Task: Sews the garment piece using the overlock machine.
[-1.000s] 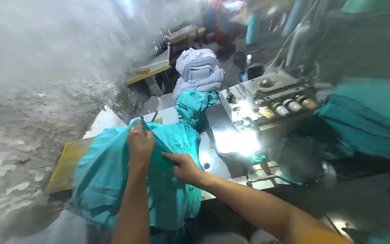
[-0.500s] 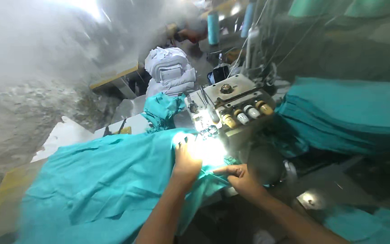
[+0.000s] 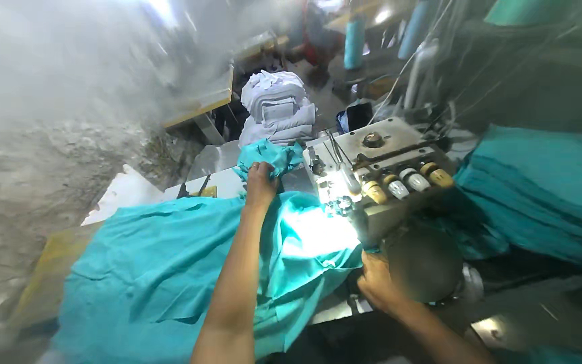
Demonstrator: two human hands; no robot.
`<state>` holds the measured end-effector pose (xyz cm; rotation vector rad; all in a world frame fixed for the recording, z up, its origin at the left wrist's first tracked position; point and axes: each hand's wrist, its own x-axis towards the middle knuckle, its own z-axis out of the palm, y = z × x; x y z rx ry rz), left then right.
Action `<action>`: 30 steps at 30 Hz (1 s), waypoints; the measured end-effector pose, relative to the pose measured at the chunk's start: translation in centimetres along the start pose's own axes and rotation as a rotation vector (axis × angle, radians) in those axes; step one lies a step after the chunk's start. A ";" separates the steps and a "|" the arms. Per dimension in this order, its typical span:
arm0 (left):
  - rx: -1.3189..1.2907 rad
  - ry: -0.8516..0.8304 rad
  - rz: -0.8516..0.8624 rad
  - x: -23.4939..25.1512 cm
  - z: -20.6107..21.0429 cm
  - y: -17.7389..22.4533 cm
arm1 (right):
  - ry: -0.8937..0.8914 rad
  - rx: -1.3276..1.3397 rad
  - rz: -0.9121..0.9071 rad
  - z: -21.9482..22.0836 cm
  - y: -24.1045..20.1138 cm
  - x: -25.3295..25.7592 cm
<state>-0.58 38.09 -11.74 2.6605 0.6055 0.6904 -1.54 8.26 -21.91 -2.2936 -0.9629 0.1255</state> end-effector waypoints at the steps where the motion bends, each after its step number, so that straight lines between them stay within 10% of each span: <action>1: 0.022 -0.013 -0.001 0.5 0.8 -1.0 | 0.001 -0.020 -0.003 0.0 0.0 0.1; 11: -0.054 -0.144 -0.080 1.5 -0.9 -2.1 | -0.101 0.091 0.006 -0.6 0.5 0.3; 16: -0.139 0.264 -0.093 -1.4 -6.2 -0.6 | 0.336 0.206 -0.086 -0.5 1.4 -1.0; 19: -0.045 0.219 0.209 -7.9 -9.6 3.8 | 0.620 0.287 -0.245 -1.6 -0.3 -2.1; 25: -0.266 -0.034 0.510 -21.8 -7.8 10.1 | 0.110 1.110 -0.301 -3.4 -6.5 -6.1; 30: -0.971 -0.097 0.418 -25.5 -5.9 9.2 | 0.141 1.260 -0.230 -4.5 -7.5 -9.3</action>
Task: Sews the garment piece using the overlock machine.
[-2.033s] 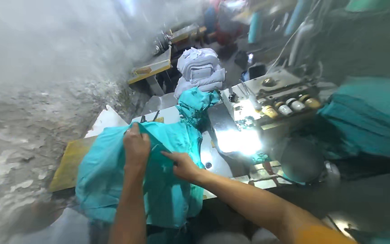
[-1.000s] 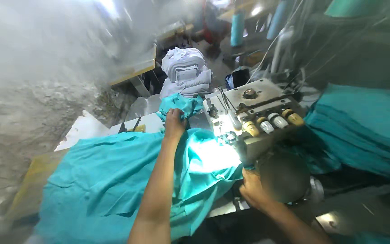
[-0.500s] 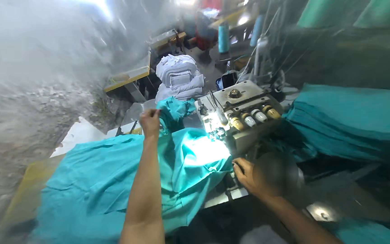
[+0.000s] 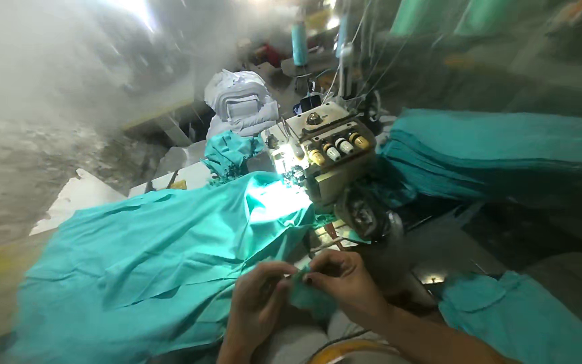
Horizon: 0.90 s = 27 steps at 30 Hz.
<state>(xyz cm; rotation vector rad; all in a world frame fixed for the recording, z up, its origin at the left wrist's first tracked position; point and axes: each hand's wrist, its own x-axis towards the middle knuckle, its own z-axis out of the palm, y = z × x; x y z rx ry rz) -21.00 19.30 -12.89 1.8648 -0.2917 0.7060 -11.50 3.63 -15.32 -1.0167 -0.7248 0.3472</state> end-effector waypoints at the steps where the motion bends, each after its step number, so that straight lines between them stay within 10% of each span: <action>1: -0.269 0.019 -0.030 -0.4 0.5 0.0 | -0.031 -0.019 -0.065 -0.2 -0.4 -0.4; 11: -0.546 0.235 -0.112 -1.4 6.6 -3.3 | 0.011 -0.072 -0.099 -0.6 0.4 -0.2; 22: -0.489 -0.008 -0.082 -0.6 4.7 -3.3 | -0.055 -0.141 -0.239 -2.1 0.7 0.4; 27: -0.573 -0.013 -0.412 0.1 2.9 -1.3 | -0.299 -0.131 -0.145 -4.3 -1.0 1.5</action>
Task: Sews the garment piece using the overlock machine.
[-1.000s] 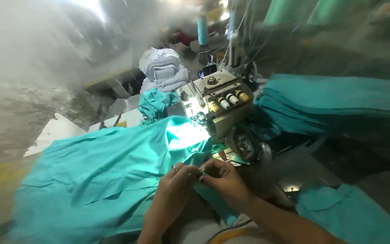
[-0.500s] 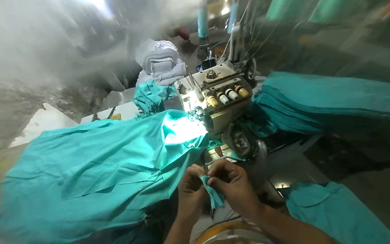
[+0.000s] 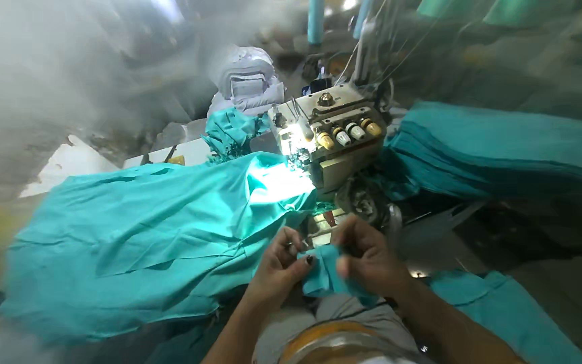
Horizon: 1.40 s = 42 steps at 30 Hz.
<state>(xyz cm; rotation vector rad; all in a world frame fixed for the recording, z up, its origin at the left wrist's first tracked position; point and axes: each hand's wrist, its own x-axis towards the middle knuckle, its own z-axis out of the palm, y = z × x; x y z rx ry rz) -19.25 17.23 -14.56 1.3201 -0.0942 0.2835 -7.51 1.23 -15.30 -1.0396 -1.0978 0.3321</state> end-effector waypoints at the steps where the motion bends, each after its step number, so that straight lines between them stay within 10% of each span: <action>1: -0.013 0.053 -0.065 0.1 0.2 0.7 | -0.088 -0.077 -0.014 -0.6 -0.3 0.0; 7: 0.302 0.119 -0.218 1.0 0.5 2.8 | -0.224 -1.039 -0.254 -2.0 -1.7 -0.1; 15: 0.376 -0.002 -0.321 1.9 1.4 2.7 | -0.171 -0.805 -0.289 -3.5 -1.3 -0.8; 35: 0.831 -0.049 0.386 -0.7 0.3 0.9 | 0.049 -0.288 0.089 -2.3 -0.3 -1.9; 42: 0.853 -0.133 0.361 -1.0 -1.7 0.1 | 0.099 -0.188 0.235 -2.4 -1.3 -1.5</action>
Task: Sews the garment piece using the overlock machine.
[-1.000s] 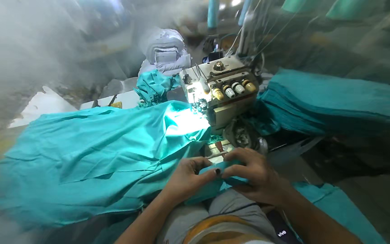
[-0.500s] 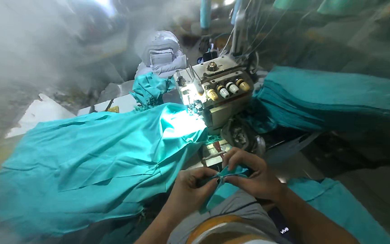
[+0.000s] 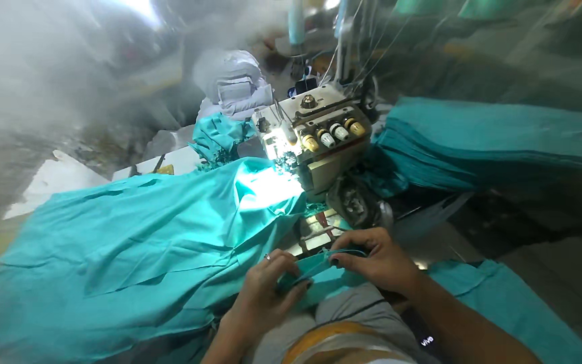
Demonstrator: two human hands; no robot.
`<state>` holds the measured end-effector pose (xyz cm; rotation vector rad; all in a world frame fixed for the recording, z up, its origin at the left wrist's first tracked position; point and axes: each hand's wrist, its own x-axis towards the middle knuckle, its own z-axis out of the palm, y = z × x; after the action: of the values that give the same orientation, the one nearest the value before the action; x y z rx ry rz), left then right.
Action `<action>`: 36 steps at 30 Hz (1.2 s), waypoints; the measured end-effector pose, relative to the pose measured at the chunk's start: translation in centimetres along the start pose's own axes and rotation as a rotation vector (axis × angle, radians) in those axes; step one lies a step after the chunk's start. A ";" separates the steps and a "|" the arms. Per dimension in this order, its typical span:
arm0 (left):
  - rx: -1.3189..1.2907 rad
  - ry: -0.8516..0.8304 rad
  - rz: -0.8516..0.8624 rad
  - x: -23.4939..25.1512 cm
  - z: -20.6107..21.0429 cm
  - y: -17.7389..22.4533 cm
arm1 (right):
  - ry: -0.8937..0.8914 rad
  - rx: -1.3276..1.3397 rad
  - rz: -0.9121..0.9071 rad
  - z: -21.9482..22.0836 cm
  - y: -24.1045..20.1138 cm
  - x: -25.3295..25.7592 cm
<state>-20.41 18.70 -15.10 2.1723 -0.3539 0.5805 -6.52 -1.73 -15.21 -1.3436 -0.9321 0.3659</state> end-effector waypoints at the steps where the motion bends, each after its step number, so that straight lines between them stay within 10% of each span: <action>1: -0.092 0.030 -0.029 0.0 0.0 -0.3 | 0.005 0.001 0.009 0.0 0.0 0.1; 6: -0.320 0.176 -0.241 1.7 -0.7 -0.6 | 0.009 0.010 0.039 0.0 0.6 0.9; 12: 0.152 0.286 -0.113 9.1 -2.7 -5.4 | 0.147 -0.096 0.100 1.4 4.0 4.4; 21: 0.334 0.201 -0.320 12.5 -2.0 -10.2 | 0.233 -0.054 0.216 2.5 6.8 7.9; 29: 0.852 -0.195 -0.398 12.3 -0.5 -5.0 | 0.148 -0.074 0.155 0.8 8.9 6.3; 36: 0.745 0.090 -0.258 12.5 0.6 -8.9 | 0.203 0.014 0.197 1.6 7.0 7.2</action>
<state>-5.66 23.04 -14.85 2.8216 0.2375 0.7354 -1.44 6.15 -19.19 -1.4350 -0.6293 0.3773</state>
